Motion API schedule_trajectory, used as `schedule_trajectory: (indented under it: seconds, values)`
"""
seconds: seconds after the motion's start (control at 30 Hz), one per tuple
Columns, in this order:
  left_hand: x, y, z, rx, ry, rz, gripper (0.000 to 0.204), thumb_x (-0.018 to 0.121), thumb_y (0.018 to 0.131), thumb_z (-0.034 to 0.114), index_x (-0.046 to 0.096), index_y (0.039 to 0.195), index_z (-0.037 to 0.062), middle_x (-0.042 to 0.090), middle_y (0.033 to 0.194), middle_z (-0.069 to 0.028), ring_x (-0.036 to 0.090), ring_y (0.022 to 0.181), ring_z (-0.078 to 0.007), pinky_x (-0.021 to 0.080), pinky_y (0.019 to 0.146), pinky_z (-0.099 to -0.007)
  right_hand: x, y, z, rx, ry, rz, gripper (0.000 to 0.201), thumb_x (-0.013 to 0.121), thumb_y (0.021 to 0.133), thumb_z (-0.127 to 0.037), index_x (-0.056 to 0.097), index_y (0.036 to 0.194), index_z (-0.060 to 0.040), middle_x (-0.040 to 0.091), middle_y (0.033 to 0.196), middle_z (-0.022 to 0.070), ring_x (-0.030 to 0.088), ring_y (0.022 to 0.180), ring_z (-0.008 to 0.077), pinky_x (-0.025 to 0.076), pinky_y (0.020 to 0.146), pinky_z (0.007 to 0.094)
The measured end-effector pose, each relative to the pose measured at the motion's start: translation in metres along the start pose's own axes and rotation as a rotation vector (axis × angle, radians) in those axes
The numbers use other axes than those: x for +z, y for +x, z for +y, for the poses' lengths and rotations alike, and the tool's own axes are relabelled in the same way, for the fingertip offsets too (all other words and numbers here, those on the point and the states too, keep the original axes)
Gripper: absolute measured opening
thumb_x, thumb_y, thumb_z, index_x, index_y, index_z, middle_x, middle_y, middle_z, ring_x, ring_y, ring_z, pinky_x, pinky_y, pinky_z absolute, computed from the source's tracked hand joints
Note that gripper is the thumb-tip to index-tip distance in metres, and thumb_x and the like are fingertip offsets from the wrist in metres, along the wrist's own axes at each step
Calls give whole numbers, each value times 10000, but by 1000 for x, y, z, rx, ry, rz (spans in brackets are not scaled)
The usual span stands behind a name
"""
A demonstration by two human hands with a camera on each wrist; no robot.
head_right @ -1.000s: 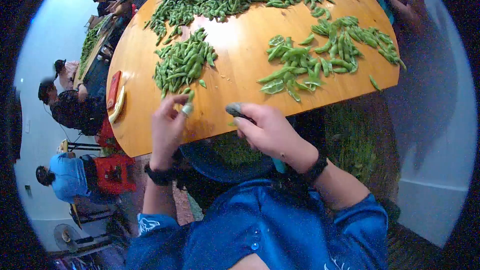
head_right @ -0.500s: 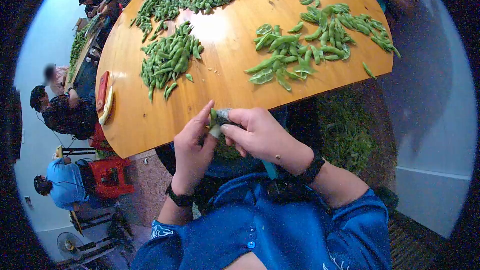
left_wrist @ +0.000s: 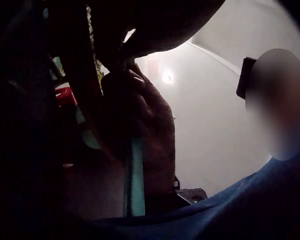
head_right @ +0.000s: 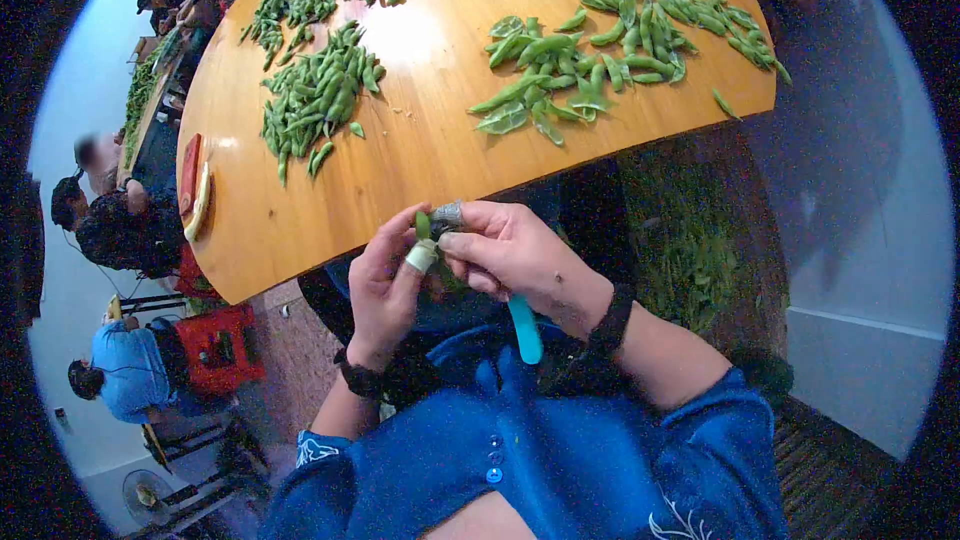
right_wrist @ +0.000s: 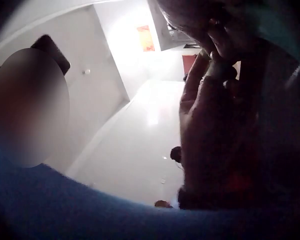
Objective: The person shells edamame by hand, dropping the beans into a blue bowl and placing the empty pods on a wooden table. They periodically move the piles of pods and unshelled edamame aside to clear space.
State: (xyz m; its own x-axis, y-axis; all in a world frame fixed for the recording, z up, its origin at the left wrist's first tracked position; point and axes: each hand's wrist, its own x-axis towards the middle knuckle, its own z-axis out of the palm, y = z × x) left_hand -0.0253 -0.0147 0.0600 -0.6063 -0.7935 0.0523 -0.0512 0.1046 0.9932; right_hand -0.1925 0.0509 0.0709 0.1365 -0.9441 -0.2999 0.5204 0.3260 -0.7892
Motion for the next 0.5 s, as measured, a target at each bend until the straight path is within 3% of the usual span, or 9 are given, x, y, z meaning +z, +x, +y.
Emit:
schedule_trajectory:
  seconds: [0.13,0.23,0.33,0.4,0.47,0.5]
  values:
    - [-2,-3,-14,-60,-38,-51,346,465,934,19,485,1279,7,579,852,-10,520,594,-47,424,521,-173,-1,-1,3,38,-29,36,145,510,935,-149,596,999,-53,541,665,-52,445,465,0,341,384,145]
    - [-5,-5,-24,-5,5,-101,333,430,951,49,487,1276,6,567,827,-12,505,573,-50,416,516,-180,-3,0,5,108,-101,79,129,504,932,-142,604,956,-64,537,650,-53,436,449,0,338,377,151]
    - [-6,-6,-26,-93,-93,-148,344,375,969,96,459,1292,18,563,824,-22,502,580,-62,412,519,-191,-6,-1,9,113,-122,89,134,505,930,-144,615,900,-72,528,637,-58,428,433,-2,326,365,152]
    - [-6,-6,-32,-339,-523,-175,376,333,956,121,414,1300,-6,575,870,-68,532,620,-100,412,503,-210,-9,1,14,97,-227,107,130,514,919,-131,616,898,-53,543,638,-37,466,454,28,362,388,187]
    - [-5,-4,-40,-399,-567,-172,377,326,947,118,403,1294,-10,579,896,-85,552,649,-119,426,505,-217,-9,3,24,85,-336,119,127,522,908,-117,617,895,-34,558,638,-15,504,475,58,398,411,221]
    - [-4,-4,-42,-458,-607,-171,378,320,939,114,391,1288,-13,584,921,-101,572,678,-138,439,507,-223,-6,5,31,-164,-516,178,120,531,892,-101,614,906,-16,576,647,32,541,515,102,432,462,265]
